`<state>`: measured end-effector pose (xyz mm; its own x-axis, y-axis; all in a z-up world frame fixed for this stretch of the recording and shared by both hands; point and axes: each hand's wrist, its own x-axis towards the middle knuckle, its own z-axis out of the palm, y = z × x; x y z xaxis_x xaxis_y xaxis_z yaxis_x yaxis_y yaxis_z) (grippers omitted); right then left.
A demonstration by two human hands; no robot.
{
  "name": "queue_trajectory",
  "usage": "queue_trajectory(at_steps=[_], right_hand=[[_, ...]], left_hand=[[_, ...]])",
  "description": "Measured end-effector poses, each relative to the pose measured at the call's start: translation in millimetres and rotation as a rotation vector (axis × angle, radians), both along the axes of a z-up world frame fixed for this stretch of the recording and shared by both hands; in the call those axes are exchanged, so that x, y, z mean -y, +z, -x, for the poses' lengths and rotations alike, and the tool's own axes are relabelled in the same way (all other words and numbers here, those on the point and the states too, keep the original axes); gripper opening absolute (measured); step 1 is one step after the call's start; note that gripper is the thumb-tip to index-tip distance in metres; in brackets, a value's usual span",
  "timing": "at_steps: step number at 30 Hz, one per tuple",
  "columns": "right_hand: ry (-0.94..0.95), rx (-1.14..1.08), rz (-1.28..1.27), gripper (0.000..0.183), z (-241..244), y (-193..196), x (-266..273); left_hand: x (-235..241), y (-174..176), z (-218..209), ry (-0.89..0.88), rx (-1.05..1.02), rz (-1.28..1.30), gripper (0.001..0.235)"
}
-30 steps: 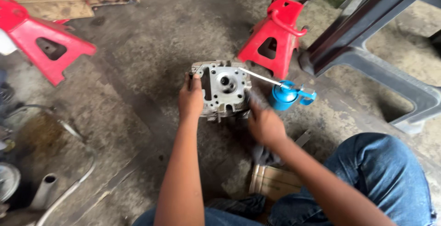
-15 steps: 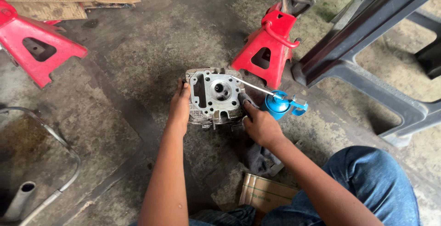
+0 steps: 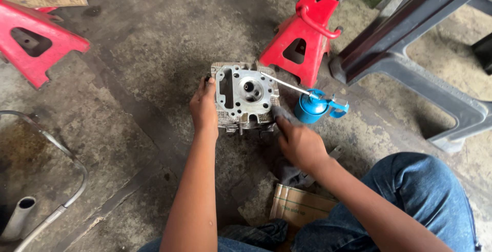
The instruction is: The person cleans a metal engine cylinder head by spraying it with a blue oil can and wiping it with a dark rag. They repeatedly rotate the part to clean different sides and surfaces.
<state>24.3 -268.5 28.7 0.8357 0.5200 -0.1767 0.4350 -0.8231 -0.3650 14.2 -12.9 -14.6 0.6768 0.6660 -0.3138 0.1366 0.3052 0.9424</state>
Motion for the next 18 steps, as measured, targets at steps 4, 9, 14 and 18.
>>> queue_trajectory(at_steps=[4,9,14,18], right_hand=[[0.023,0.002,0.139,0.058,13,13,-2],[-0.060,-0.005,0.102,0.064,-26,-1,-17],[-0.038,0.020,-0.011,0.063,-2,-30,5],[-0.075,-0.005,0.007,0.064,-1,-32,6]], left_hand=[[5,1,-1,0.029,0.008,-0.045,0.071],[19,28,5,-0.005,-0.080,-0.084,0.069],[30,35,-2,0.037,-0.066,-0.181,0.063],[20,24,-4,0.009,-0.007,-0.177,0.063]])
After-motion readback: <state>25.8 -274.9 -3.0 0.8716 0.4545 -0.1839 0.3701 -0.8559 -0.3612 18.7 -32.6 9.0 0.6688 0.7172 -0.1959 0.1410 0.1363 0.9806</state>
